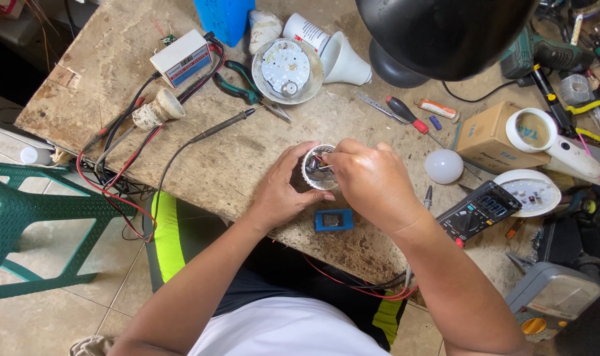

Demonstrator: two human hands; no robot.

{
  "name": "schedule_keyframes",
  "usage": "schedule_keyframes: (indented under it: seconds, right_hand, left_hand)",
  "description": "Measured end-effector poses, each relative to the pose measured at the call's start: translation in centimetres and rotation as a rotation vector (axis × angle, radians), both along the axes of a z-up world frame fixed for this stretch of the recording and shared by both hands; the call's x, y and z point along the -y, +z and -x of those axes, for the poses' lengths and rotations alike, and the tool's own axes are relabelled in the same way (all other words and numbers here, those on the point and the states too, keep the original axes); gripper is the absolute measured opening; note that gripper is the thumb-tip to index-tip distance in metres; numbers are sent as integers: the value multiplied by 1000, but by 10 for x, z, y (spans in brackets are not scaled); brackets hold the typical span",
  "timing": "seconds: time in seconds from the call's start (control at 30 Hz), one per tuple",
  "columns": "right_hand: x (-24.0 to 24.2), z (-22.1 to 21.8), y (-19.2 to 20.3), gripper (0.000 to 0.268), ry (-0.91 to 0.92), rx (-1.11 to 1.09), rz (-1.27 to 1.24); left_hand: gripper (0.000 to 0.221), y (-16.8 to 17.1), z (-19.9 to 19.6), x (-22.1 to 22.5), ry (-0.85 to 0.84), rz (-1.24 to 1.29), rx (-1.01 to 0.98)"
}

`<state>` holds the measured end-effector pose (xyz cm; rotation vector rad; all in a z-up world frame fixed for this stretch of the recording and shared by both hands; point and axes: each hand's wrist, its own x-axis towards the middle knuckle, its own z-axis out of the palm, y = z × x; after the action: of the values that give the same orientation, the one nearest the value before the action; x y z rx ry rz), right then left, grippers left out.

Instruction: Repairing an LED bulb by soldering internal components and testing the circuit with a multimeter.

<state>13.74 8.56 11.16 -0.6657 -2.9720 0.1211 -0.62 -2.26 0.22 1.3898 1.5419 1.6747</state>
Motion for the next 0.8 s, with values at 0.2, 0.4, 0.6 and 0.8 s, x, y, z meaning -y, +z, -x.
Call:
schedule_keyframes:
  seconds: [0.2,0.4,0.6,0.8]
  right_hand:
    - [-1,4,-5,11,-41,-14,6]
    - [0,18,2,11,-91,-1,23]
    - [-8,27,7,14,-70,28,124]
    - [-4,23,11,16,-91,-4,148]
  left_hand:
    - [89,-1,0,-1,7,-9,-7]
    - [84,-10,2,0,14,6,1]
    - [88,-8,3,0,18,37,15]
    - [89,-10,1,3,47,25,-21]
